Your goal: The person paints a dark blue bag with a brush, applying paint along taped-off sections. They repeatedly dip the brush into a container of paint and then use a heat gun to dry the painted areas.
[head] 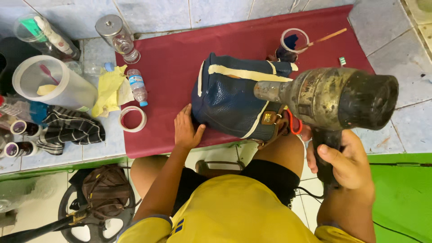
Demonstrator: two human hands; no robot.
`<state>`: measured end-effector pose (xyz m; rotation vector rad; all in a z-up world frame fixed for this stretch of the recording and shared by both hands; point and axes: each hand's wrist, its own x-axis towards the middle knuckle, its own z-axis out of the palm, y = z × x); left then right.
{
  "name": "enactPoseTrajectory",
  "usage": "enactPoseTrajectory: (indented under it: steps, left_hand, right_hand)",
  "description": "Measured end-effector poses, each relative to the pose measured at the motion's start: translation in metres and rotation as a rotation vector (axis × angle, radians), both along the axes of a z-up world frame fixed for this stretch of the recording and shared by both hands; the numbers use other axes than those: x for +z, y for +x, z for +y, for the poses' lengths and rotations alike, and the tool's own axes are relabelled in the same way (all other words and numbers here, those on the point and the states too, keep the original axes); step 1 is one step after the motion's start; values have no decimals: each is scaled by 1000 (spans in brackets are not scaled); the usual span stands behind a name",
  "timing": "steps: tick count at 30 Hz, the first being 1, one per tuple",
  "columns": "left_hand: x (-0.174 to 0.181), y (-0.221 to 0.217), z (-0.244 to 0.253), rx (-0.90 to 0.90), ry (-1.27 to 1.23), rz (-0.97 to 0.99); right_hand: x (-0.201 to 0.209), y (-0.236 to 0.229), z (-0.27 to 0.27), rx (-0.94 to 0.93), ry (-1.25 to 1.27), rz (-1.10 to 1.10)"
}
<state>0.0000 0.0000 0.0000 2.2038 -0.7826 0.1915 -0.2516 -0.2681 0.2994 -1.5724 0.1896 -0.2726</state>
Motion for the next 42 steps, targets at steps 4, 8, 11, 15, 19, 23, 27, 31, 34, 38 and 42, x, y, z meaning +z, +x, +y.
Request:
enactPoseTrajectory:
  steps: [4,8,11,15,19,23,27,31,34,38,42]
  left_hand:
    - [1,3,1,-6,-35,12]
    - [10,16,7,-74,-276,-55]
    - [89,50,3,-21,-513,-286]
    - [249,59,-11,-188,-344,-313]
    - [314,71,-40,-568,130,-337]
    - [316,83,-64,-693,447,-283]
    - [311,87,-71,-701,575,-244]
    - [310,91,-73,-721,607,-211]
    - [309,93,-71,-737,607,-260]
    - [305,92,-67,-776,550,-401]
    - [300,95,-62,-796,516,-518]
  right_hand:
    - [-11,-15,-9,4,-45,9]
    - [-21,-26,-14,-8,-40,1]
    - [-34,-38,-21,-35,0,-3]
    - [-40,-42,-24,-36,22,-6]
    - [-53,-50,-27,-93,113,-41]
    - [-57,-57,-32,-100,156,-56]
    - [-61,-60,-40,-106,163,-50]
    - [-56,-57,-40,-107,153,-52]
    - [-61,-56,-39,-101,168,-55]
    - [-58,-46,-36,-33,162,-74]
    - [-43,-30,-28,26,74,-64]
